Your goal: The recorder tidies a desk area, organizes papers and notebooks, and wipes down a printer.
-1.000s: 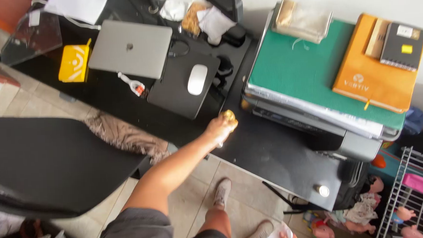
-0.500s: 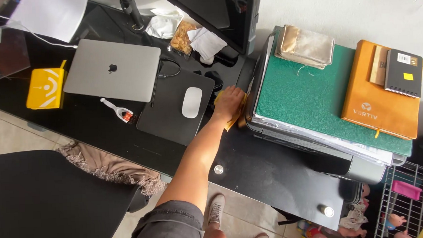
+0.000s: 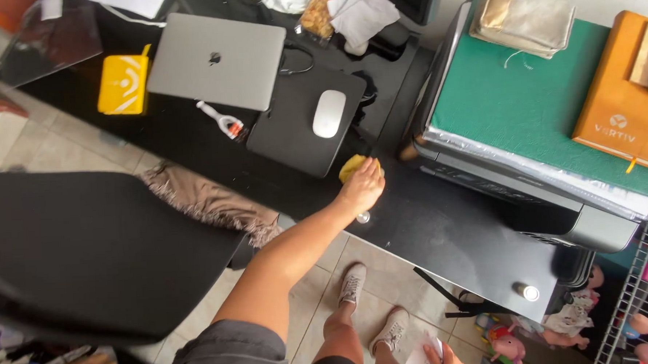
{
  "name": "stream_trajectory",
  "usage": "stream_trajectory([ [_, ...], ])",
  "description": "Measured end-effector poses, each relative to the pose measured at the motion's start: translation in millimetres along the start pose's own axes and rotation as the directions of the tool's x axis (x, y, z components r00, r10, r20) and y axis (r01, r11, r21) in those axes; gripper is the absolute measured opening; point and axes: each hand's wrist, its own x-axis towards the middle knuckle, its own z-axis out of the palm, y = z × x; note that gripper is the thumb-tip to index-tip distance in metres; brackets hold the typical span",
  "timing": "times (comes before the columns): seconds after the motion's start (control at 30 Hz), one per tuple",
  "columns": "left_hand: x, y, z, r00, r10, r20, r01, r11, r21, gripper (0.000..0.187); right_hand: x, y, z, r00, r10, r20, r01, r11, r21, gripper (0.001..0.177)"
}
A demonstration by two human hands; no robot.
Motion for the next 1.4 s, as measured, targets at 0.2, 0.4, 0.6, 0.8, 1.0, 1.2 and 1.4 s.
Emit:
stream_trajectory([
  [0.2,-58,37,-10,0.983,-0.133,0.13,0.154,0.974,-0.169,0.02,32,-3,-34,0.981,0.15,0.122,-0.155,0.987,0.035,0.074],
  [0.4,-34,12,-110,0.665,-0.578,0.473,0.648,0.133,-0.75,0.026,-2,1,-64,0.98,0.195,0.038,-0.196,0.981,0.011,0.077],
  [0.6,-20,-30,-119,0.44,-0.827,0.35,0.356,-0.197,-0.913,0.025,-36,31,-47,0.954,0.199,-0.225,-0.161,0.971,0.177,0.057],
  [0.8,-21,-23,-116,0.415,-0.909,0.031,0.494,0.196,-0.847,0.028,31,-205,-240,0.999,-0.016,0.048,0.015,1.0,0.016,0.049],
  [1.0,-65,5,-115,0.734,-0.667,0.127,0.652,0.639,-0.408,0.055,159,-395,-287,0.913,-0.408,0.002,0.405,0.906,-0.124,0.044],
  [1.2,-74,6,-99,0.821,-0.563,0.094,0.536,0.703,-0.467,0.076,240,-471,-265,0.895,-0.444,-0.035,0.436,0.89,-0.133,0.045],
  [1.4,-81,8,-97,0.829,-0.55,0.102,0.493,0.634,-0.596,0.063,254,-474,-261,0.935,-0.351,0.05,0.355,0.929,-0.109,0.037],
])
